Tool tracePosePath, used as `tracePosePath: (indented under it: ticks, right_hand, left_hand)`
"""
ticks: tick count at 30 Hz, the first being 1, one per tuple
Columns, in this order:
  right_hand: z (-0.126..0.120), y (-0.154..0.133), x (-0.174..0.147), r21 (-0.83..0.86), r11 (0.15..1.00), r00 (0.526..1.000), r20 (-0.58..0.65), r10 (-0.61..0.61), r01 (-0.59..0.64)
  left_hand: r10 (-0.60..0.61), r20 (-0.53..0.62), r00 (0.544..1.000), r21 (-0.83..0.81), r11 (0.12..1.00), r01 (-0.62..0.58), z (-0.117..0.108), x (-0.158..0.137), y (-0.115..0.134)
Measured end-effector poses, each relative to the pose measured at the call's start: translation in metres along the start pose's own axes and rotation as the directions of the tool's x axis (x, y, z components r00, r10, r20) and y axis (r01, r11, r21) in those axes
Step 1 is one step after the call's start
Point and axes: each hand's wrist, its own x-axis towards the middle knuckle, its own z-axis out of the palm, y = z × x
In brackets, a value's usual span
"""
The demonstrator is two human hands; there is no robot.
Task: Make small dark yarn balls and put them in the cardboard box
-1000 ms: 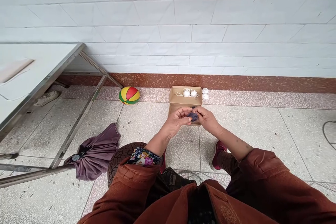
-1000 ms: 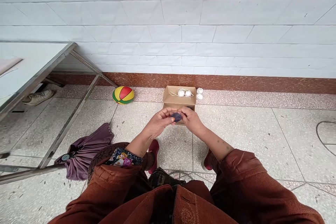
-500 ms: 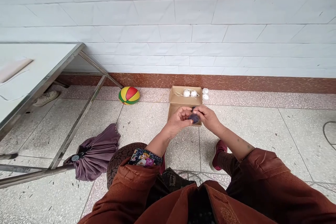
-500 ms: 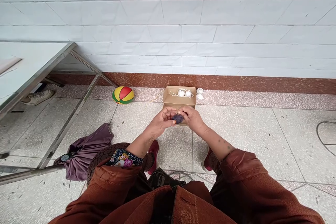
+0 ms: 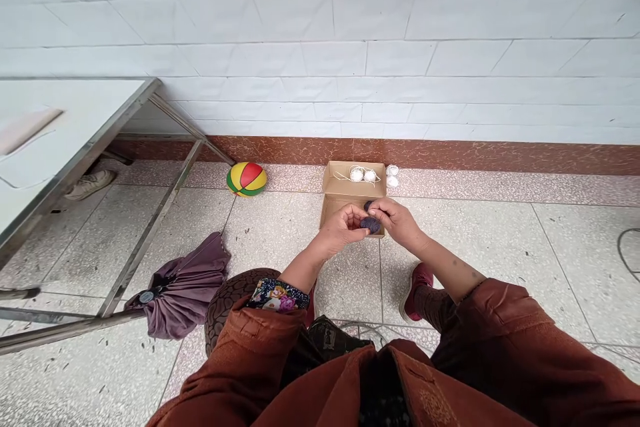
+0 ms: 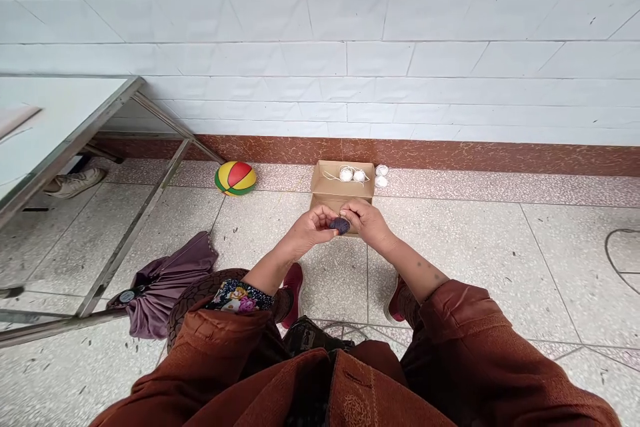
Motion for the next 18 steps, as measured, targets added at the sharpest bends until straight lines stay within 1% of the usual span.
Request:
tracePosePath:
  ticks: [1,2,4,5,7,9,10,11,13,14,16,17,18]
  right_hand:
    - [0.003,0.003,-0.001,0.019,0.999,1.0,0.013,0.028,-0.028]
    - [0.007,0.004,-0.003,0.033,0.998,0.998,0.032,0.049,-0.05]
    - [0.013,0.004,-0.008,0.034,0.998,0.995,0.077,0.058,-0.061]
    - [0.015,0.002,-0.01,0.022,0.999,0.994,0.099,0.045,-0.047]
    - [0.013,-0.004,-0.013,0.0,1.0,0.99,0.143,-0.011,0.011]
    - [0.006,-0.012,-0.014,0.006,0.998,0.982,0.173,-0.07,0.07]
    - [0.002,-0.016,-0.013,0.014,0.996,0.981,0.169,-0.091,0.09]
    - [-0.001,-0.018,-0.011,0.02,0.995,0.983,0.151,-0.101,0.099]
    - [-0.006,-0.019,-0.007,0.016,0.996,0.993,0.082,-0.084,0.083]
    - [-0.007,-0.018,-0.004,0.014,0.998,0.997,0.043,-0.064,0.064]
    - [-0.004,-0.012,-0.002,0.031,0.999,1.0,-0.017,-0.012,0.012]
    - [-0.002,-0.009,-0.002,0.048,0.999,0.999,-0.026,0.021,-0.02]
    - [0.002,-0.006,-0.002,0.063,0.997,0.999,-0.014,0.052,-0.051]
  left_hand:
    - [0.012,-0.002,1.0,-0.054,0.998,-0.012,0.0,-0.001,0.0]
    - [0.033,-0.03,0.999,-0.098,0.995,-0.036,0.0,0.0,0.0]
    - [0.082,-0.124,0.989,-0.131,0.987,-0.099,-0.001,0.003,-0.002]
    - [0.105,-0.173,0.979,-0.114,0.985,-0.126,-0.001,0.006,-0.003]
    - [0.143,-0.253,0.957,-0.032,0.987,-0.156,-0.003,0.01,-0.005]
    - [0.166,-0.299,0.94,0.076,0.986,-0.149,-0.004,0.012,-0.006]
    - [0.17,-0.307,0.936,0.127,0.982,-0.137,-0.004,0.012,-0.006]
    - [0.166,-0.297,0.94,0.166,0.979,-0.121,-0.004,0.011,-0.006]
    - [0.141,-0.218,0.966,0.186,0.977,-0.101,-0.002,0.007,-0.004]
    - [0.125,-0.153,0.98,0.159,0.982,-0.1,-0.001,0.005,-0.002]
    - [0.101,-0.018,0.995,0.047,0.994,-0.1,0.0,0.001,0.001]
    - [0.1,0.023,0.995,-0.017,0.995,-0.1,0.001,0.0,0.002]
    - [0.105,0.032,0.994,-0.073,0.992,-0.103,0.0,0.0,0.002]
